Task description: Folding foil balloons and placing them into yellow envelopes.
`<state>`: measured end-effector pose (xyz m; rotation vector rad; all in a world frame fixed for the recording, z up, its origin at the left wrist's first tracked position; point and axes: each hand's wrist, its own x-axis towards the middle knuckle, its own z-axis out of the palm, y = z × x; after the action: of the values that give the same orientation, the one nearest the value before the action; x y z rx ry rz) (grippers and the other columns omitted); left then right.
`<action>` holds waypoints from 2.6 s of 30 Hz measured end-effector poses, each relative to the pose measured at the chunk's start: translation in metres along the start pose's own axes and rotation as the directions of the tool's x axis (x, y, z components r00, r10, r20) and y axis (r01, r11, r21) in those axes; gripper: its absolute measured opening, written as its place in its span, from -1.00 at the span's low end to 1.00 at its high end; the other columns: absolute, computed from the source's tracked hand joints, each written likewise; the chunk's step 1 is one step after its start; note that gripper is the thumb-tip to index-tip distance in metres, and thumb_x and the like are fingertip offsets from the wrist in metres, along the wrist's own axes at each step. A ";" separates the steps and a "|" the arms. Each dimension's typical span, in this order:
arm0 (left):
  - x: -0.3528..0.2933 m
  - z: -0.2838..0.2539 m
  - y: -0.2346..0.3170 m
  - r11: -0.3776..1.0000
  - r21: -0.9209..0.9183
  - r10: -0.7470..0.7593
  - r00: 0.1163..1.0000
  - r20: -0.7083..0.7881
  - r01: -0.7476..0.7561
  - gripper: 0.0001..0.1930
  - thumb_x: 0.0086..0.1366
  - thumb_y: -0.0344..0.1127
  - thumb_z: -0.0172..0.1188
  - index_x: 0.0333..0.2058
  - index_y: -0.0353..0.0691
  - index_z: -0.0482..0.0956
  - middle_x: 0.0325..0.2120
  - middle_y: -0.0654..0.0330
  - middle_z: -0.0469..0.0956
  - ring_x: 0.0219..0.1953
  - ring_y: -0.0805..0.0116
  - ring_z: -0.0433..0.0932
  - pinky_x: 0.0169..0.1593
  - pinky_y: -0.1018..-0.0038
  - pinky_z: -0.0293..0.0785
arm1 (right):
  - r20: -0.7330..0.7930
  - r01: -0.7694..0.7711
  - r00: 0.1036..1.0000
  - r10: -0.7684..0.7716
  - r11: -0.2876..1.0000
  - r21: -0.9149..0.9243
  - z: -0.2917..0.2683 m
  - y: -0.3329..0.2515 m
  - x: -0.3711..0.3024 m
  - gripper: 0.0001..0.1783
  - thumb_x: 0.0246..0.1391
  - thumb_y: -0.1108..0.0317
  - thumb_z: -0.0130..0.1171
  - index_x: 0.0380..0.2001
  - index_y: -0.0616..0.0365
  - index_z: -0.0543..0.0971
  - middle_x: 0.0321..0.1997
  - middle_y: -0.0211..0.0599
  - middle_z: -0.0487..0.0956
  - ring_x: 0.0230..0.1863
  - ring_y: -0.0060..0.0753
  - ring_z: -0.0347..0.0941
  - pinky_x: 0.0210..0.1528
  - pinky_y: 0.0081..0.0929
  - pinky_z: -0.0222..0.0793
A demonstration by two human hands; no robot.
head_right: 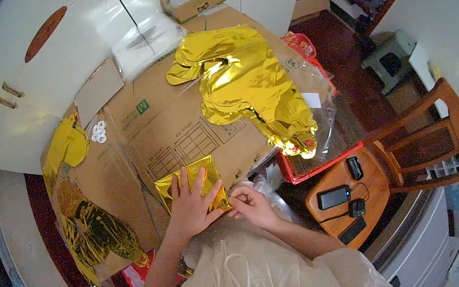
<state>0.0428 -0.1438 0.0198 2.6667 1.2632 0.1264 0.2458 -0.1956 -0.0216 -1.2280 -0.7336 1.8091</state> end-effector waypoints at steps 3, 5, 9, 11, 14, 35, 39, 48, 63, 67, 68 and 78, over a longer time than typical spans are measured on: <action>0.000 0.006 -0.001 1.000 0.010 0.002 1.000 -0.025 -0.002 -0.38 0.21 0.16 0.15 0.25 0.26 0.38 0.37 0.02 0.07 0.36 -0.41 -0.08 0.29 -0.37 -0.13 | 0.032 -0.001 0.999 0.002 1.000 -0.025 0.000 0.003 -0.004 -0.84 0.28 0.43 0.10 -0.10 0.20 0.49 -0.30 -0.34 0.59 -0.34 -0.51 0.61 -0.32 -0.58 0.56; 0.000 0.006 -0.001 1.000 0.028 -0.003 1.000 -0.021 0.004 -0.41 0.23 0.11 0.14 0.25 0.28 0.38 0.37 0.04 0.08 0.37 -0.39 -0.08 0.29 -0.36 -0.13 | 0.044 0.006 0.999 -0.004 0.999 -0.045 0.001 0.003 -0.004 -0.85 0.27 0.43 0.12 -0.12 0.20 0.50 -0.29 -0.35 0.59 -0.33 -0.52 0.61 -0.31 -0.58 0.57; 0.002 0.003 0.002 0.998 0.050 -0.024 0.999 -0.033 0.025 -0.44 0.22 0.06 0.18 0.23 0.36 0.40 0.34 0.14 0.18 0.35 -0.37 0.00 0.31 -0.33 -0.08 | 0.041 -0.010 0.999 0.012 0.998 -0.057 0.002 0.005 -0.003 -0.86 0.25 0.38 0.17 -0.18 0.19 0.53 -0.29 -0.39 0.61 -0.31 -0.58 0.60 -0.31 -0.63 0.53; 0.001 0.004 0.002 0.999 0.039 -0.027 0.999 -0.036 0.028 -0.44 0.21 0.07 0.18 0.23 0.36 0.40 0.34 0.14 0.18 0.36 -0.36 0.00 0.31 -0.33 -0.08 | 0.027 -0.029 0.999 0.031 0.997 -0.069 0.001 0.007 -0.003 -0.86 0.25 0.36 0.19 -0.22 0.19 0.53 -0.30 -0.41 0.61 -0.31 -0.61 0.59 -0.32 -0.65 0.52; 0.002 0.003 0.001 0.999 0.025 -0.032 0.999 -0.034 0.033 -0.43 0.21 0.08 0.18 0.23 0.36 0.41 0.34 0.14 0.18 0.36 -0.36 -0.01 0.31 -0.33 -0.08 | 0.003 -0.034 0.999 0.035 0.993 -0.113 -0.001 0.009 -0.002 -0.88 0.24 0.37 0.19 -0.28 0.20 0.52 -0.32 -0.38 0.62 -0.33 -0.61 0.58 -0.35 -0.66 0.51; 0.001 -0.001 -0.001 1.000 -0.022 0.000 1.000 0.000 0.000 -0.09 -0.06 0.25 0.36 0.29 0.15 0.32 0.37 0.01 0.08 0.37 -0.42 -0.09 0.31 -0.38 -0.15 | 0.003 -0.092 0.996 0.092 0.988 0.123 -0.003 0.007 0.012 -0.84 0.26 0.35 0.13 -0.26 0.23 0.59 -0.36 -0.41 0.61 -0.42 -0.67 0.51 -0.36 -0.64 0.56; 0.000 -0.001 -0.002 1.000 -0.005 0.009 1.000 0.017 -0.009 -0.07 -0.13 0.16 0.40 0.29 0.17 0.32 0.37 0.00 0.07 0.38 -0.42 -0.10 0.32 -0.38 -0.16 | 0.003 -0.188 0.981 0.193 0.955 0.229 -0.003 0.000 0.013 -0.74 0.31 0.29 0.04 -0.24 0.26 0.62 -0.38 -0.40 0.61 -0.44 -0.63 0.53 -0.33 -0.56 0.60; 0.000 -0.004 -0.001 1.000 -0.021 0.005 1.000 0.020 -0.004 -0.05 -0.18 0.10 0.41 0.29 0.18 0.32 0.37 0.00 0.07 0.38 -0.41 -0.09 0.33 -0.36 -0.16 | 0.023 -0.156 0.988 0.156 0.987 0.036 -0.010 0.008 0.016 -0.72 0.25 0.22 0.14 -0.27 0.24 0.64 -0.36 -0.39 0.63 -0.44 -0.61 0.51 -0.32 -0.59 0.53; 0.000 -0.001 -0.001 1.000 -0.008 0.003 1.000 0.009 -0.003 -0.07 -0.16 0.09 0.42 0.28 0.17 0.32 0.37 0.00 0.07 0.37 -0.42 -0.08 0.31 -0.38 -0.12 | -0.059 -0.026 0.998 0.014 0.977 -0.212 -0.007 0.006 0.021 -0.77 0.19 0.26 0.21 -0.34 0.24 0.66 -0.47 -0.51 0.58 -0.54 -0.74 0.37 -0.49 -0.68 0.31; 0.001 -0.005 0.001 1.000 -0.004 -0.017 0.999 0.041 0.017 -0.09 -0.12 0.09 0.41 0.29 0.25 0.30 0.37 0.06 0.09 0.38 -0.40 -0.07 0.32 -0.36 -0.12 | -0.104 0.020 0.994 -0.042 0.977 -0.210 0.001 0.004 0.019 -0.89 0.14 0.44 0.19 -0.40 0.23 0.65 -0.54 -0.52 0.55 -0.60 -0.77 0.34 -0.55 -0.73 0.26; 0.000 -0.003 0.000 1.000 -0.004 -0.008 1.000 0.030 0.008 -0.09 -0.13 0.09 0.41 0.29 0.21 0.32 0.37 0.04 0.07 0.37 -0.41 -0.09 0.31 -0.38 -0.12 | -0.113 0.032 0.992 -0.055 0.980 -0.197 0.002 0.005 0.019 -0.89 0.14 0.44 0.20 -0.41 0.23 0.64 -0.54 -0.53 0.55 -0.60 -0.78 0.33 -0.55 -0.73 0.26; 0.000 0.000 -0.001 1.000 0.016 0.011 1.000 0.013 -0.012 -0.13 -0.12 0.14 0.41 0.26 0.34 0.34 0.38 0.02 0.04 0.36 -0.44 -0.08 0.29 -0.40 -0.11 | -0.159 -0.027 0.987 0.013 0.996 -0.087 0.008 0.008 0.020 -0.87 0.16 0.39 0.21 -0.42 0.20 0.63 -0.56 -0.52 0.55 -0.60 -0.75 0.34 -0.55 -0.72 0.25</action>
<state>0.0423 -0.1430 0.0192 2.6841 1.2504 0.1006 0.2323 -0.1819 -0.0343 -1.4239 -0.7199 1.6876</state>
